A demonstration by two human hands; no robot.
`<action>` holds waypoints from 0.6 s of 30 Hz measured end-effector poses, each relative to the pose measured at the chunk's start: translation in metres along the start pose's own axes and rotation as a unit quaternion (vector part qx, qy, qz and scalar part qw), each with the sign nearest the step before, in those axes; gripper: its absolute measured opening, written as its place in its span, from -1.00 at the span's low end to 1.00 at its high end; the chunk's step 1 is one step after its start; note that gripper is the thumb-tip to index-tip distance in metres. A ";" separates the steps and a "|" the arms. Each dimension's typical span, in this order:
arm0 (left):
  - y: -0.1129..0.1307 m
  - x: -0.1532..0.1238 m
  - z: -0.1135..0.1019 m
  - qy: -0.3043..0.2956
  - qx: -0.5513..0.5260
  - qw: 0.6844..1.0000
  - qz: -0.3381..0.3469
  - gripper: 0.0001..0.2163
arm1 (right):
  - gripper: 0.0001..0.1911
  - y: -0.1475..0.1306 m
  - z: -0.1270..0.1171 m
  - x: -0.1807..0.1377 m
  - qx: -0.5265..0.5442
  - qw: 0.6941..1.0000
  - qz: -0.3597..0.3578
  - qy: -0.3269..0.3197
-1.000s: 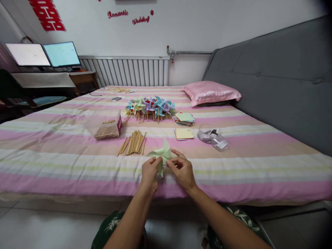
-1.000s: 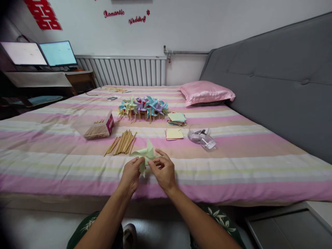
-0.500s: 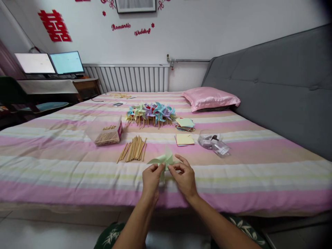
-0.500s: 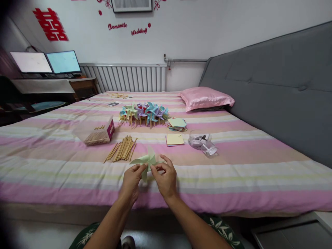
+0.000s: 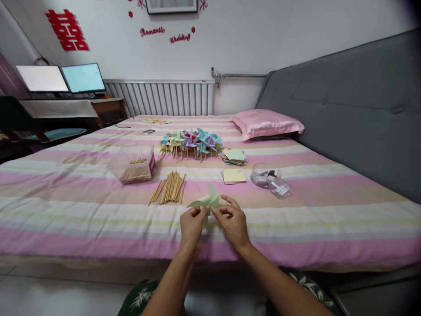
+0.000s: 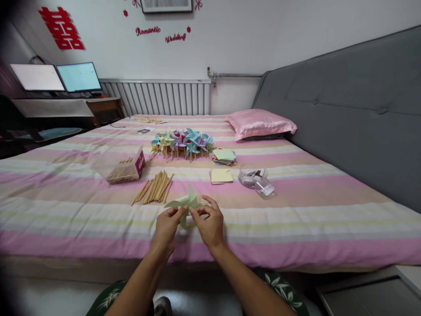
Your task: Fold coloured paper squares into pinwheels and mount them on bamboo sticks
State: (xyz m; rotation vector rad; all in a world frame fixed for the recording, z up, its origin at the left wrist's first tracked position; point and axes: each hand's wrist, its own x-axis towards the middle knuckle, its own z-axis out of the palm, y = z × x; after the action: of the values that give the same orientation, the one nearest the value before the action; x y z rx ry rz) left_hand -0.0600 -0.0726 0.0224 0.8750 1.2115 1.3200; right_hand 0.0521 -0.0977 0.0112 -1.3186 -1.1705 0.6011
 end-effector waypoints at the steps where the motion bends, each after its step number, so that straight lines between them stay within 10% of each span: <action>1: 0.001 -0.001 0.000 0.001 -0.002 1.000 -0.001 -0.76 | -0.80 0.000 0.000 0.000 -0.001 1.000 -0.003 0.000; 18: 0.002 0.003 -0.001 0.004 0.007 1.000 0.006 -0.79 | -0.75 0.008 -0.027 0.014 -0.009 1.000 -0.019 0.017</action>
State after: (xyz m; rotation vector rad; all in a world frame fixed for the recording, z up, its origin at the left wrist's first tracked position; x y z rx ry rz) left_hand -0.0615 -0.0700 0.0241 0.8893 1.2244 1.3279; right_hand 0.0839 -0.0949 0.0121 -1.3128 -1.1733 0.5399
